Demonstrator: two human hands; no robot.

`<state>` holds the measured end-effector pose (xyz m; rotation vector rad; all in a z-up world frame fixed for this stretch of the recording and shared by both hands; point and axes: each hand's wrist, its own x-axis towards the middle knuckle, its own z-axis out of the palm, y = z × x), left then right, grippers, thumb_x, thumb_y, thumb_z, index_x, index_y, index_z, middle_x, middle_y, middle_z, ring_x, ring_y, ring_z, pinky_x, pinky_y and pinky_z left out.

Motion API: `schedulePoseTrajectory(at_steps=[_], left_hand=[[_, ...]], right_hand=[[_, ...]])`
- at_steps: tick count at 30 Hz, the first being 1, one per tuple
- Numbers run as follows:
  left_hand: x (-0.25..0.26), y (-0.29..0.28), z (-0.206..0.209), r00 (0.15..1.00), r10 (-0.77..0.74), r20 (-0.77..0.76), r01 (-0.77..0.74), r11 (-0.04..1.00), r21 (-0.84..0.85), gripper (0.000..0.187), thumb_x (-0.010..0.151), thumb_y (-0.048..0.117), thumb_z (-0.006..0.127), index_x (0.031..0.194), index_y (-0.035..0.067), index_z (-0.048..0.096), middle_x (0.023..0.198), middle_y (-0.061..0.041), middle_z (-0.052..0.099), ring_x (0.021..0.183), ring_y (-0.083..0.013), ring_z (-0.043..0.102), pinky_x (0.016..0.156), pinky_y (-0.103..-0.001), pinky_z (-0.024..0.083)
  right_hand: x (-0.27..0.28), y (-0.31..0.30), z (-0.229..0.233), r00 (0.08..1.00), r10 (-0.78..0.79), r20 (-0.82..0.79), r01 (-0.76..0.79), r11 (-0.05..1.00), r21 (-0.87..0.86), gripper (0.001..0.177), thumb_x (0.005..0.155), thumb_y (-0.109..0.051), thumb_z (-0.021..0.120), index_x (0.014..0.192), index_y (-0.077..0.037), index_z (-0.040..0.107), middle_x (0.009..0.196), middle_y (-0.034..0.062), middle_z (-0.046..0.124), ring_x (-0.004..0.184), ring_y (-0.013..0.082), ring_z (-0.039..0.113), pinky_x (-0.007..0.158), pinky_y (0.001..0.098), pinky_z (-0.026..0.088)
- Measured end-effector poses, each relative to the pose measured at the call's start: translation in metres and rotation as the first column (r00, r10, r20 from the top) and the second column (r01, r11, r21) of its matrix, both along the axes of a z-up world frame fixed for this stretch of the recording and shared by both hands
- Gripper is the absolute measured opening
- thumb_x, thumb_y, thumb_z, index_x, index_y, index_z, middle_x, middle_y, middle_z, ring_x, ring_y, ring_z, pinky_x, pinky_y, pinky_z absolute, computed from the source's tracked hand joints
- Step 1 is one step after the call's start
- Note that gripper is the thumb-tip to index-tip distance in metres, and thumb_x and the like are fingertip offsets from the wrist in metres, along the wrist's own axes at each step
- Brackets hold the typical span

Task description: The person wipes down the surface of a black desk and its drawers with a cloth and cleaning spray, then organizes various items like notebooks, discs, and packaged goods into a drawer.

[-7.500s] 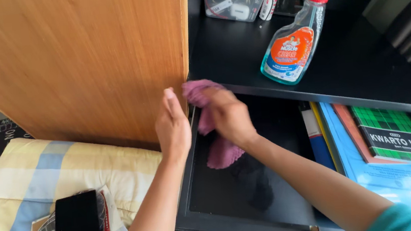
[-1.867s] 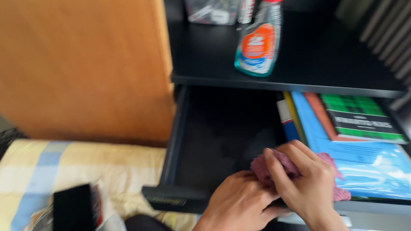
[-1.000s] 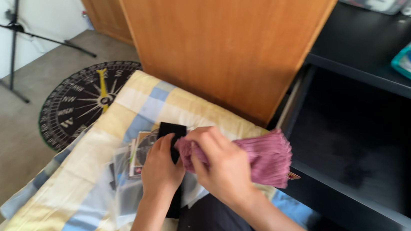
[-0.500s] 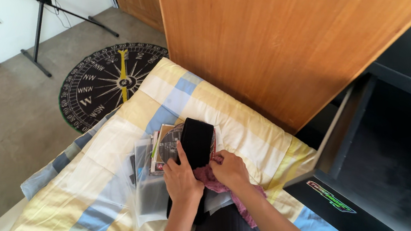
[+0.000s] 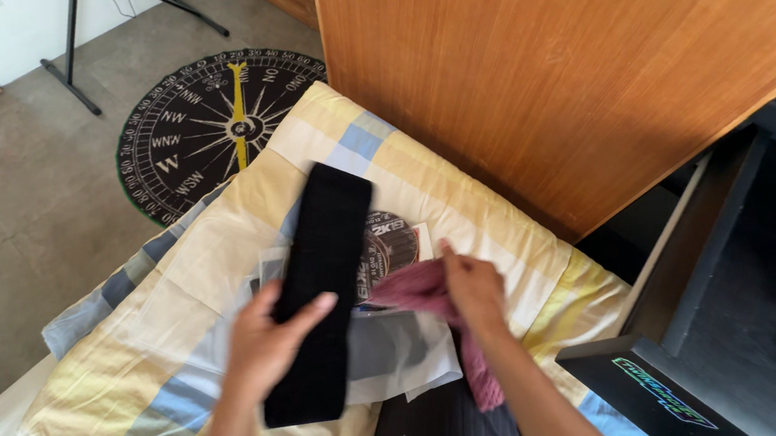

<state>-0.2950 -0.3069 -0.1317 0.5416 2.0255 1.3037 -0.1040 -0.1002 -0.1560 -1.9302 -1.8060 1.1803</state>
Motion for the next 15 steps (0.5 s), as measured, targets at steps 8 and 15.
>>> schedulePoseTrajectory(at_steps=[8,15], left_hand=[[-0.075,-0.082,-0.020,0.910,0.409,0.074,-0.412,0.911,0.030,0.055,0.077,0.033,0.084,0.119,0.000,0.070,0.103,-0.008,0.076,0.088,-0.0156,0.070,0.076,-0.032,0.056],[-0.075,-0.079,-0.095,0.680,0.255,-0.687,-0.590,0.747,-0.307,0.071,0.078,0.043,0.086,0.134,0.005,0.065,0.117,-0.019,0.070,0.105,-0.0357,0.066,0.091,-0.049,0.051]], right_hand=[[0.008,0.004,-0.011,0.928,0.132,0.349,-0.190,0.972,0.136,0.040,0.091,-0.045,0.066,0.119,-0.019,0.074,0.123,0.0106,0.071,0.117,0.0264,0.067,0.114,0.0581,0.036],[-0.031,-0.056,-0.023,0.787,0.561,0.255,-0.599,0.600,0.530,0.066,0.085,-0.030,0.074,0.144,-0.012,0.051,0.152,0.0162,0.043,0.143,0.0367,0.039,0.117,0.0531,0.034]])
